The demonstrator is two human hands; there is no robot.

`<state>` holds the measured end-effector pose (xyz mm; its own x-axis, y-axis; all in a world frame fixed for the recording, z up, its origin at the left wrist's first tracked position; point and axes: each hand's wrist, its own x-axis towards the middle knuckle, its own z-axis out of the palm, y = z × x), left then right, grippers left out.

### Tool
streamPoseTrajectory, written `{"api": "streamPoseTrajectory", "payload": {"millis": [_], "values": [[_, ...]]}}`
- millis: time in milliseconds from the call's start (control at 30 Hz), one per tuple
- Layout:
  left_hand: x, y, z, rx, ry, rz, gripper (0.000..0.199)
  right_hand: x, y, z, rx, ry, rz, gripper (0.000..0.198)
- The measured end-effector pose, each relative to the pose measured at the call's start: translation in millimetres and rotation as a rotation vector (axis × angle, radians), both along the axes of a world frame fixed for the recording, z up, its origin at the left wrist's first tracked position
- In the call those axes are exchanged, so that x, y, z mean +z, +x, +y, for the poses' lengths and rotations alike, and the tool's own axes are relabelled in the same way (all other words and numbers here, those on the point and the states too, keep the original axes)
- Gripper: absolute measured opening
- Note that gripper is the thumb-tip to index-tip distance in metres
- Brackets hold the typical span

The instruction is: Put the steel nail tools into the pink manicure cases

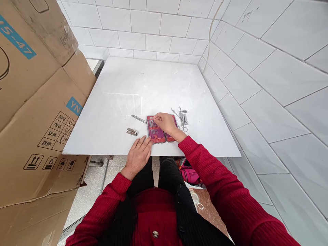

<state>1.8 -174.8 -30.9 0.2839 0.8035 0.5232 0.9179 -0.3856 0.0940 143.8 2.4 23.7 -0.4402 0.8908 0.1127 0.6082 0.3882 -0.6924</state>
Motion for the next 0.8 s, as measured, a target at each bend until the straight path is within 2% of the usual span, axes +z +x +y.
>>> {"api": "streamPoseTrajectory", "payload": {"millis": [100,267,433,800], "values": [[-0.3,-0.4,-0.5,-0.005,0.001,0.001,0.035,7.9,-9.7,-2.8,0.069,0.05,-0.09,0.018],[-2.4,-0.3,-1.0,-0.008,-0.002,-0.012,0.035,23.5,-38.9,-9.8,0.177,0.142,-0.401,0.022],[-2.8,0.3,-1.8,-0.006,-0.008,-0.022,0.037,30.5,-61.3,-13.1,0.181,0.218,-0.633,0.031],[-2.0,0.1,-3.1,-0.01,-0.012,-0.025,0.037,30.8,-77.1,-8.5,0.22,0.239,-0.789,0.03]]}}
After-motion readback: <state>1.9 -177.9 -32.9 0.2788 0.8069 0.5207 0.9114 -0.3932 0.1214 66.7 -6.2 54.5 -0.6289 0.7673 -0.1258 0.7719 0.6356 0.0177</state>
